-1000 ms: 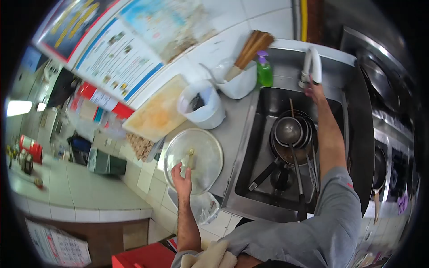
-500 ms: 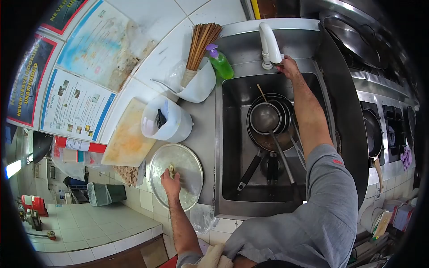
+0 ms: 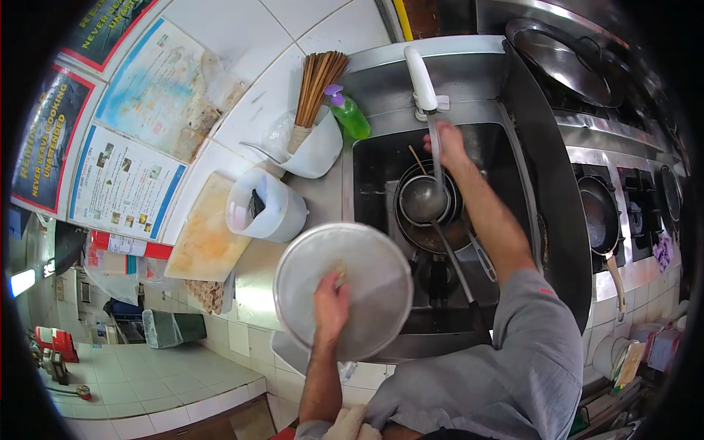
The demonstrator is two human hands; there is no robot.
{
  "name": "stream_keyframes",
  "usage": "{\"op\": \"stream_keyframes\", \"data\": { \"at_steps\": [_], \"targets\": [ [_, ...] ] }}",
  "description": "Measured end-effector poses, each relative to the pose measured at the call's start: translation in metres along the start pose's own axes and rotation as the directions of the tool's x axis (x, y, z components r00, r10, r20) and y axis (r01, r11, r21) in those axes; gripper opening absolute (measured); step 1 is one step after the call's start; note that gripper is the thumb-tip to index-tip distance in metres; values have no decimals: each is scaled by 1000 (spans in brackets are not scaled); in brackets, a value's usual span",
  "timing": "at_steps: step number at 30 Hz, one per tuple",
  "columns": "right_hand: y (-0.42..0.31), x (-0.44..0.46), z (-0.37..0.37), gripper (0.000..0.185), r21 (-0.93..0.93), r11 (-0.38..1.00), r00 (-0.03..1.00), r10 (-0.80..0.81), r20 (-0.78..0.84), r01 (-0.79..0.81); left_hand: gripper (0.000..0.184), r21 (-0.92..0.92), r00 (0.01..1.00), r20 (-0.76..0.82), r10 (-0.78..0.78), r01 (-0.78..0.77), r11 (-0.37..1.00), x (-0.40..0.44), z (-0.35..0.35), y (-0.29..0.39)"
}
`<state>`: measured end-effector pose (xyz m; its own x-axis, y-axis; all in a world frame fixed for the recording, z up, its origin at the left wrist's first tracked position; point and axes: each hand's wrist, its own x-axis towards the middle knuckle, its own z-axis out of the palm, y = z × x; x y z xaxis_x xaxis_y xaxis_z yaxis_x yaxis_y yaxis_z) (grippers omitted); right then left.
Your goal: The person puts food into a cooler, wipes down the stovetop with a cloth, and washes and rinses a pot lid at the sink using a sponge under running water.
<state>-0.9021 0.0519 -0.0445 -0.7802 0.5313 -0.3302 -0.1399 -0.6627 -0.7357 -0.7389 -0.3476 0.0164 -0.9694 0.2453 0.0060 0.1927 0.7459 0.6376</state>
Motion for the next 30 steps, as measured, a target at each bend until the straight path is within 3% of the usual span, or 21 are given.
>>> {"op": "stream_keyframes", "data": {
  "at_steps": [1, 4, 6, 7, 11, 17, 19, 23, 26, 28, 29, 30],
  "targets": [
    [0, -29, 4, 21, 39, 993, 991, 107, 81, -111, 29, -2, 996, 30, 89, -89, 996, 8, 11, 22],
    [6, -52, -4, 23, -91, 966, 904, 260, 339, -244, 30, -14, 961, 104, 258, -258, 966, 34, 59, 68],
    [-1, -61, -3, 24, -61, 947, 900, 318, 297, -314, 28, -16, 928, 173, 331, -333, 943, 56, 94, 94],
    [-3, -60, -5, 21, -106, 977, 932, 209, 297, -185, 27, -27, 911, 207, 357, -360, 933, 66, 111, 104],
    [-30, -75, -16, 9, -84, 980, 934, 196, 298, -179, 25, -99, 848, 250, 468, -458, 883, 107, 189, 106],
    [-22, -85, -39, 14, -137, 978, 965, 181, 191, -156, 28, -190, 847, 396, 354, -302, 934, 150, 250, 109],
    [-15, -83, -45, 16, -192, 969, 965, 189, 181, -154, 24, -237, 891, 425, 162, -63, 969, 162, 259, 108],
    [-14, -76, -43, 23, -403, 910, 984, 151, 99, -99, 23, -365, 860, 497, 112, 90, 927, 186, 267, 108],
    [-14, -26, -51, 34, -585, 794, 983, -89, 160, 166, 26, -381, 813, 581, 41, 227, 896, 194, 257, 109],
    [-18, 13, -53, 44, -758, 478, 886, -357, 296, 445, 25, -412, 844, 534, 47, 211, 886, 202, 283, 90],
    [-33, 5, -39, 45, -822, 222, 781, -511, 360, 524, 25, -391, 858, 492, 146, 68, 918, 199, 267, 89],
    [-31, 39, -47, 49, -816, 198, 777, -488, 398, 543, 25, -356, 852, 463, 246, -76, 932, 190, 246, 96]
  ]
}}
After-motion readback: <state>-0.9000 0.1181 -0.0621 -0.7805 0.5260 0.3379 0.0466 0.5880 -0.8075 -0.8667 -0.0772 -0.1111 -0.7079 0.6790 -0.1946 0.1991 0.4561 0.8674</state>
